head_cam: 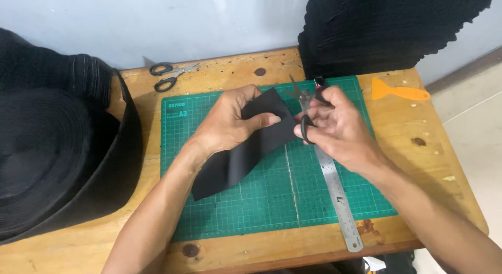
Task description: The person measures and cuts a piece of black fabric on a green cutting mat using a metal ruler and a red utility knife. They then use scissors to trim the edges of the cut fabric piece.
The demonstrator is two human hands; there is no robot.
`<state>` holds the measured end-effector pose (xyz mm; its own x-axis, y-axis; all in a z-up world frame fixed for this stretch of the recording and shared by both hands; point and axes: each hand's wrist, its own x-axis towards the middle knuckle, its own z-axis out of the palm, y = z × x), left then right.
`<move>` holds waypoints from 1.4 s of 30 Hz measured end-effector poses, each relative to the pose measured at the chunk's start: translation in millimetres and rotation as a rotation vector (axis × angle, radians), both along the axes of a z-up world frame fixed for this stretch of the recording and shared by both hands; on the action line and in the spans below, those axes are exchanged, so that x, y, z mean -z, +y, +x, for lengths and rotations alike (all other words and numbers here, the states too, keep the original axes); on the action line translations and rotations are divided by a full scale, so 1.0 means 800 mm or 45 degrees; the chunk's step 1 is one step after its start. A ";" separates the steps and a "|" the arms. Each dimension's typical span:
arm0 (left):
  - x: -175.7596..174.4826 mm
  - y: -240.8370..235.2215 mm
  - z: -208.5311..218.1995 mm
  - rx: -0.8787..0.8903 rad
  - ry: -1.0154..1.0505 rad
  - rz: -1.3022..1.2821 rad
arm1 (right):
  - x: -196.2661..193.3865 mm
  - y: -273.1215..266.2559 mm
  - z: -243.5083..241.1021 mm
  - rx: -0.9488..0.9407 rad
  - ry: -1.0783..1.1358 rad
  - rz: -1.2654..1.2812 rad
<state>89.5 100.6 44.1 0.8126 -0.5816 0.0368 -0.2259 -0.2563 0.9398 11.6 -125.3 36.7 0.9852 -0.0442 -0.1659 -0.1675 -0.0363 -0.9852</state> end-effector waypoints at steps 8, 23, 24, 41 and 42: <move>-0.065 0.007 -0.021 -0.169 0.130 0.462 | 0.040 0.028 0.015 0.124 -0.374 0.298; 0.017 -0.014 -0.011 0.021 0.447 -0.398 | 0.065 0.034 0.008 0.225 -0.436 0.417; 0.011 -0.018 -0.015 0.045 0.432 -0.418 | 0.078 0.032 0.012 0.221 -0.434 0.438; -0.002 0.014 0.006 -0.297 0.442 -0.571 | 0.069 0.004 -0.001 -0.415 -0.313 0.164; -0.002 0.013 0.003 -0.305 0.440 -0.574 | 0.073 0.005 -0.002 -0.420 -0.288 0.222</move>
